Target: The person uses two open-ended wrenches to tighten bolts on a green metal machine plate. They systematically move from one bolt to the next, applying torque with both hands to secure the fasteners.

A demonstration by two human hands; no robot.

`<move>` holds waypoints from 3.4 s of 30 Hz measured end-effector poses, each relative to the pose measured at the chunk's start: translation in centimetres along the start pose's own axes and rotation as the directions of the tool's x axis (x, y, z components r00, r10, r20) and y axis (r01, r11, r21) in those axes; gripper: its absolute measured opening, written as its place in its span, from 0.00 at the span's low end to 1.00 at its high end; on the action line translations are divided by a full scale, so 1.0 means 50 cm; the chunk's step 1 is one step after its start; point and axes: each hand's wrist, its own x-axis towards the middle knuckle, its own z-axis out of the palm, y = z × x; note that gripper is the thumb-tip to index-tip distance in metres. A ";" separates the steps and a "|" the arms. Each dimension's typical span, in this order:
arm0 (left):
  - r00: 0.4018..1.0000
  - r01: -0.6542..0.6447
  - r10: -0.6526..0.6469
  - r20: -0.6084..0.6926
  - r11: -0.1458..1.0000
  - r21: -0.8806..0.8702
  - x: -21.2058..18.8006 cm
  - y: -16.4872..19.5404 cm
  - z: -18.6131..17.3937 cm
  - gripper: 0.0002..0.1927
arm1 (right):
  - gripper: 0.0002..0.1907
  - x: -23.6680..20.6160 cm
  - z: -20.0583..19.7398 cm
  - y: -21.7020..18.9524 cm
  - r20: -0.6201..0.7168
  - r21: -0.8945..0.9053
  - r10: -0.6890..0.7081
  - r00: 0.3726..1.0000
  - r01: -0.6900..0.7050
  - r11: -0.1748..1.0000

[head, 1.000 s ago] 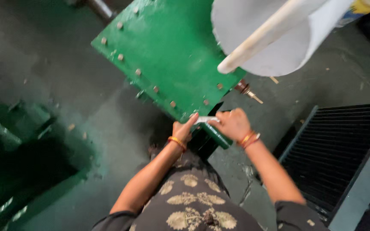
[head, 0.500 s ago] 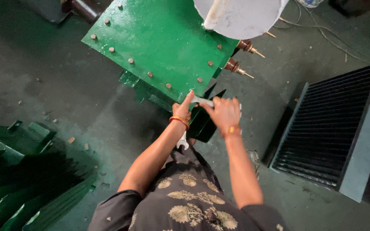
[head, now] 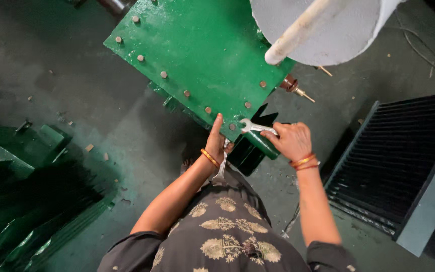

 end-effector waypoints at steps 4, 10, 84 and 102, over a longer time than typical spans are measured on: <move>0.989 -0.100 0.119 -0.082 0.973 0.206 0.007 -0.021 -0.007 0.21 | 0.28 0.078 0.008 0.047 0.123 0.006 -0.207 0.971 0.208 0.978; 0.958 -0.159 0.219 -0.185 0.942 0.294 0.025 -0.045 -0.014 0.16 | 0.28 0.149 0.019 0.044 0.161 0.049 -0.411 0.897 0.408 0.912; 0.987 -0.105 0.121 -0.101 0.983 0.151 0.045 -0.051 -0.012 0.27 | 0.29 -0.086 0.045 -0.160 -0.176 -0.012 0.352 0.919 -0.360 0.933; 0.937 -0.215 0.285 -0.203 0.927 0.306 0.034 -0.067 0.001 0.18 | 0.32 0.105 0.020 0.025 0.126 -0.025 -0.299 0.946 0.304 0.952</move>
